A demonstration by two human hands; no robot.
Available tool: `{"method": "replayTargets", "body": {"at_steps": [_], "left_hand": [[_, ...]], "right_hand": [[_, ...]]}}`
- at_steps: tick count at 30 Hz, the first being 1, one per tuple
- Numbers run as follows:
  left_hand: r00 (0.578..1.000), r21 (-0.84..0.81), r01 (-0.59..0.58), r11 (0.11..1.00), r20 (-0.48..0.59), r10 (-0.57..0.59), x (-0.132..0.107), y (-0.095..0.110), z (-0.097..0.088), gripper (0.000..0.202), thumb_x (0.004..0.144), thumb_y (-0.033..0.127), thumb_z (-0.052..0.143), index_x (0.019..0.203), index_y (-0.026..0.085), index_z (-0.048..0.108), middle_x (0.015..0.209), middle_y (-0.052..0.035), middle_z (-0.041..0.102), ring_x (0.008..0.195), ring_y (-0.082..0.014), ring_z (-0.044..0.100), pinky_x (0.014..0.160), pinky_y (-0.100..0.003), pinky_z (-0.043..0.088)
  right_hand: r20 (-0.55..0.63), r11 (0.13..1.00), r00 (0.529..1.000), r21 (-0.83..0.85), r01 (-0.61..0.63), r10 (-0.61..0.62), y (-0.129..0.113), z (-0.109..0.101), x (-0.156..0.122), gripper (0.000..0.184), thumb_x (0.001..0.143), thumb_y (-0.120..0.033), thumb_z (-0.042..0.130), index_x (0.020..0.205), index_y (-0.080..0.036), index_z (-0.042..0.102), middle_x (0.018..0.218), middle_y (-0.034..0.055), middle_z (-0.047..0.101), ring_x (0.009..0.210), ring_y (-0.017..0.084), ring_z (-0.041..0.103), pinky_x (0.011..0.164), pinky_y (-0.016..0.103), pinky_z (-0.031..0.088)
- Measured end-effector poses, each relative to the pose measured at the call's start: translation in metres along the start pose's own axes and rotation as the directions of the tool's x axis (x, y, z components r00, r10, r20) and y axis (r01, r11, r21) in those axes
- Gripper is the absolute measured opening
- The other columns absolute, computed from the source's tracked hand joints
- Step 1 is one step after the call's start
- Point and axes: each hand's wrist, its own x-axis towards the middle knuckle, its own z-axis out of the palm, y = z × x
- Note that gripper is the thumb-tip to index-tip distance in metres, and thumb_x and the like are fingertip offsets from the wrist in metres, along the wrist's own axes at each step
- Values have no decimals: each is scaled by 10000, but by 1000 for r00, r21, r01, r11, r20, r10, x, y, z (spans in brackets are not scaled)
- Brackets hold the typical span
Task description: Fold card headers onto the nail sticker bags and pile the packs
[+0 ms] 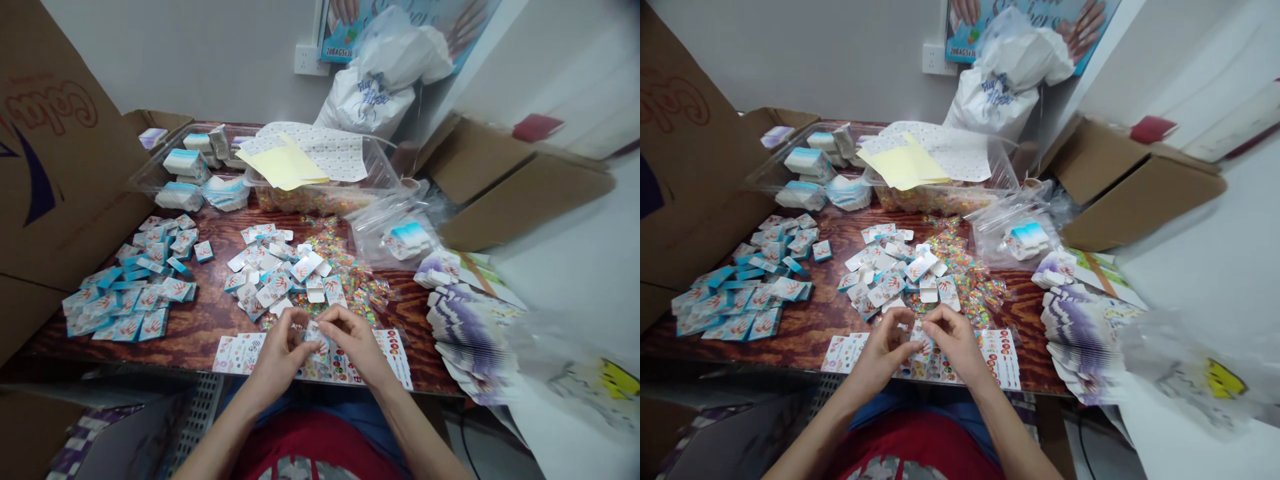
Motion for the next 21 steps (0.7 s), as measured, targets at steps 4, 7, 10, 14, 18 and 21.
{"method": "replayTargets", "body": {"at_steps": [4, 7, 10, 14, 18, 21], "left_hand": [[997, 79, -27, 997, 71, 21, -1, 2, -4, 463, 771, 169, 677, 1192, 256, 504, 1030, 2, 571, 616, -71, 520, 521, -183, 426], [996, 80, -36, 996, 88, 29, -1, 4, -4, 498, 777, 178, 679, 1234, 267, 500, 1037, -7, 573, 609, -73, 503, 517, -187, 426], [994, 33, 5, 999, 106, -9, -2, 4, -3, 508, 771, 191, 686, 1235, 273, 497, 1024, -5, 554, 590, -66, 488, 496, -181, 425], [990, -45, 65, 997, 126, -59, -6, 2, -2, 509, 775, 217, 685, 1237, 286, 483, 1021, 0, 522, 596, -70, 509, 493, -189, 467], [985, -35, 22, 999, 174, -16, -10, -3, 0, 380, 824, 252, 642, 1194, 262, 555, 1014, -15, 546, 642, -92, 529, 536, -213, 515], [982, 53, -23, 998, 187, 12, -11, -9, -3, 242, 858, 298, 612, 1087, 221, 628, 933, -20, 584, 656, -110, 540, 546, -217, 517]], "right_hand": [[-57, 986, 989, 111, -126, 133, 5, -3, 3, 235, 673, -373, 786, 726, -195, 642, 687, -8, 597, 630, 140, 517, 582, 255, 417], [-91, 971, 981, 182, -155, 174, 8, -3, 4, 256, 648, -371, 797, 669, -187, 621, 621, -27, 554, 571, 116, 468, 552, 242, 381], [-82, 966, 980, 197, -164, 183, 9, -3, 2, 263, 629, -362, 803, 626, -185, 609, 596, -30, 540, 562, 117, 456, 555, 248, 372], [-82, 993, 993, 90, -78, 86, 6, -2, -9, 253, 703, -371, 760, 608, -190, 610, 630, -8, 564, 615, 147, 497, 595, 272, 392], [-83, 994, 992, -63, 85, -90, 5, 5, -22, 190, 827, -341, 664, 693, -206, 664, 769, 31, 624, 755, 190, 574, 700, 306, 436], [-68, 989, 992, -113, 94, -102, 12, 7, -25, 186, 833, -348, 660, 709, -210, 681, 764, 31, 627, 751, 195, 581, 690, 307, 442]]}}
